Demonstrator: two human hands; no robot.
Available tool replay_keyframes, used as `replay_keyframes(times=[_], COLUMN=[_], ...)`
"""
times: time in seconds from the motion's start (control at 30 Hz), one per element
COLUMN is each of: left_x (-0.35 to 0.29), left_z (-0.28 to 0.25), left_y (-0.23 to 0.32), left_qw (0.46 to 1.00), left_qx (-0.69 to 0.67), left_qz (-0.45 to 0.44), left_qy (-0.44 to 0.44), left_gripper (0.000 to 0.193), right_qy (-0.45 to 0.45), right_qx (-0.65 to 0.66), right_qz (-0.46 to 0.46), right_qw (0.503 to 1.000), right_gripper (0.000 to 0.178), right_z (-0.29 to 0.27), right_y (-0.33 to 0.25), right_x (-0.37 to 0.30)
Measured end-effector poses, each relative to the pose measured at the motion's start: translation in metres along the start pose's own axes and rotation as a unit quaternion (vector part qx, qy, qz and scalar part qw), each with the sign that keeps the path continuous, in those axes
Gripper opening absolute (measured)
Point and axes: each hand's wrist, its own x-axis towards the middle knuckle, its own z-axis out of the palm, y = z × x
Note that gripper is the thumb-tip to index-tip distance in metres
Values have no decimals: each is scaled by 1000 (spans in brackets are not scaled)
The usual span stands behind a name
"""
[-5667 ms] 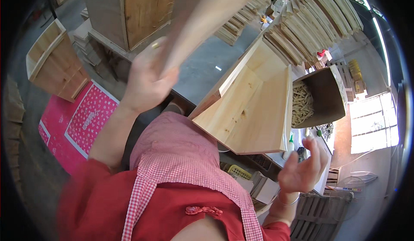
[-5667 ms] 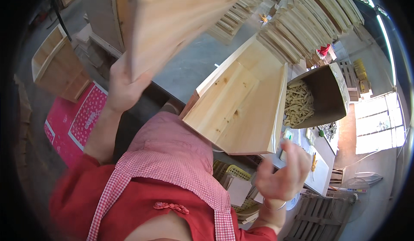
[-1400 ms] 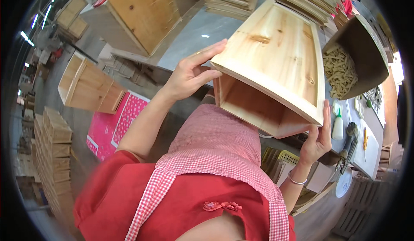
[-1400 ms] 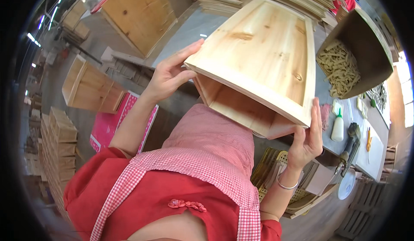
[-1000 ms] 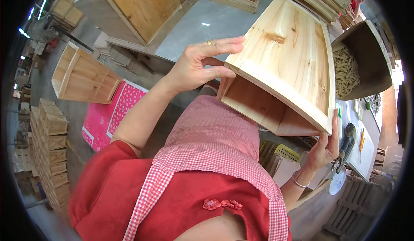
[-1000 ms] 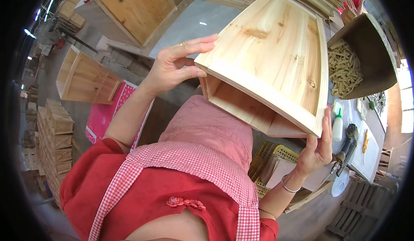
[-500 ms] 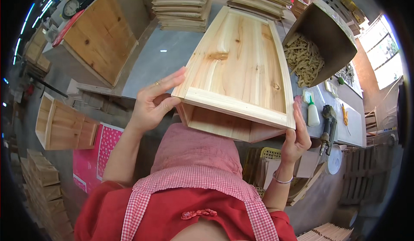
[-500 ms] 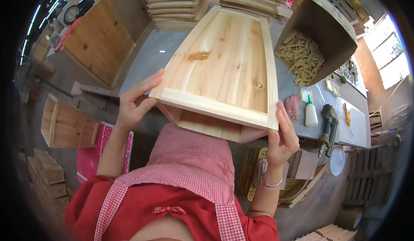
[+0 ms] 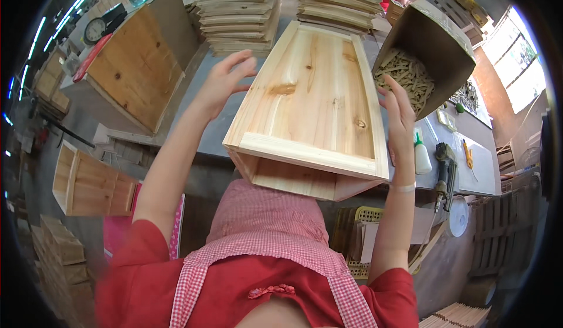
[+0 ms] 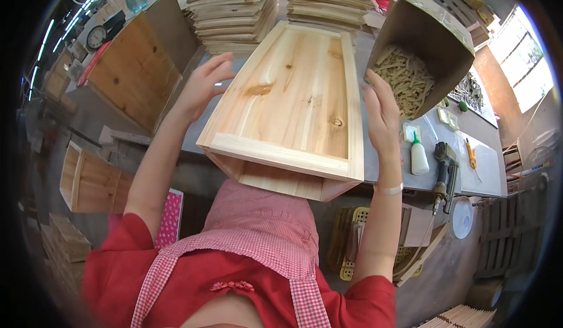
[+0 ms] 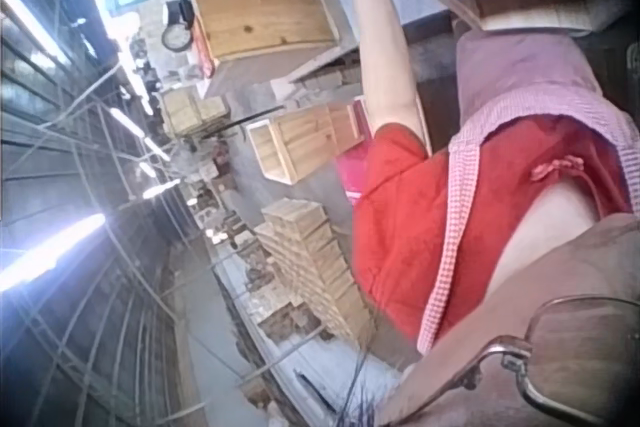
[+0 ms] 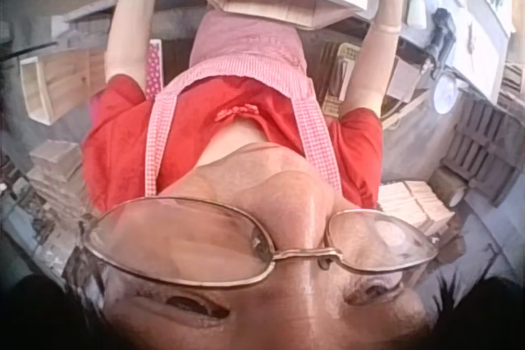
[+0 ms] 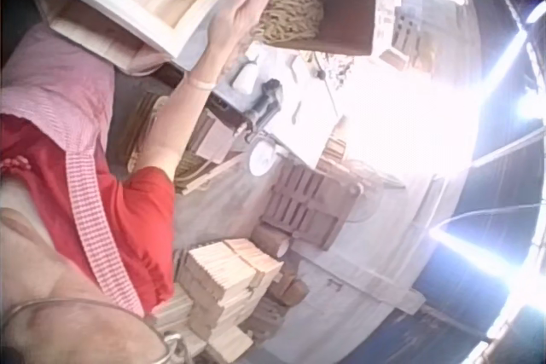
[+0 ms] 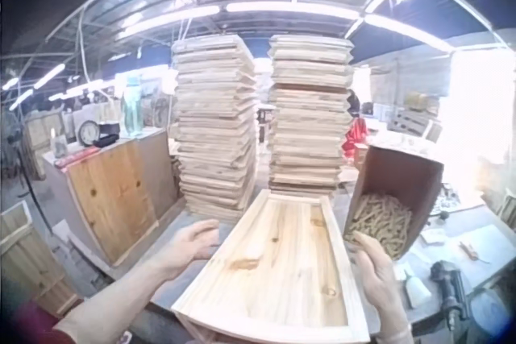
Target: The recorder is assembling wooden boxes by applying glue to wooden panels and securing the assembled structure with rubber bands.
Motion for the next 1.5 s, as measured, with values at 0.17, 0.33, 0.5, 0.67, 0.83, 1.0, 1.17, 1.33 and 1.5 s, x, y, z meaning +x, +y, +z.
replay_keyframes(times=[0.17,0.33,0.5,0.67,0.83,1.0,1.17,1.33,1.5], left_x=[63,84,81,90,98,92,94,90,93], left_z=[29,36,40,35,31,38,42,39,41], left_y=[10,-17,-14,-20,-29,-22,-18,-10,-10], left_qw=[985,973,982,963,937,919,941,954,959], left_qx=[129,225,179,250,325,357,320,289,276], left_qz=[-80,35,52,94,130,166,108,78,59], left_qy=[-77,-44,-40,-44,-14,6,-17,-18,-29], left_gripper=[60,42,40,42,44,43,39,40,42], right_qy=[-80,-117,-142,-94,-87,-69,-15,13,70], right_qx=[-108,-263,-331,-303,-320,-308,-290,-222,-575], right_qz=[108,117,128,104,101,81,11,111,128], right_qw=[985,951,924,943,938,945,957,969,805], right_gripper=[52,64,55,38,34,32,44,46,33], right_z=[15,23,30,33,38,37,35,14,-60], right_y=[35,29,17,29,29,35,35,62,149], right_x=[72,89,97,100,100,95,92,67,-42])
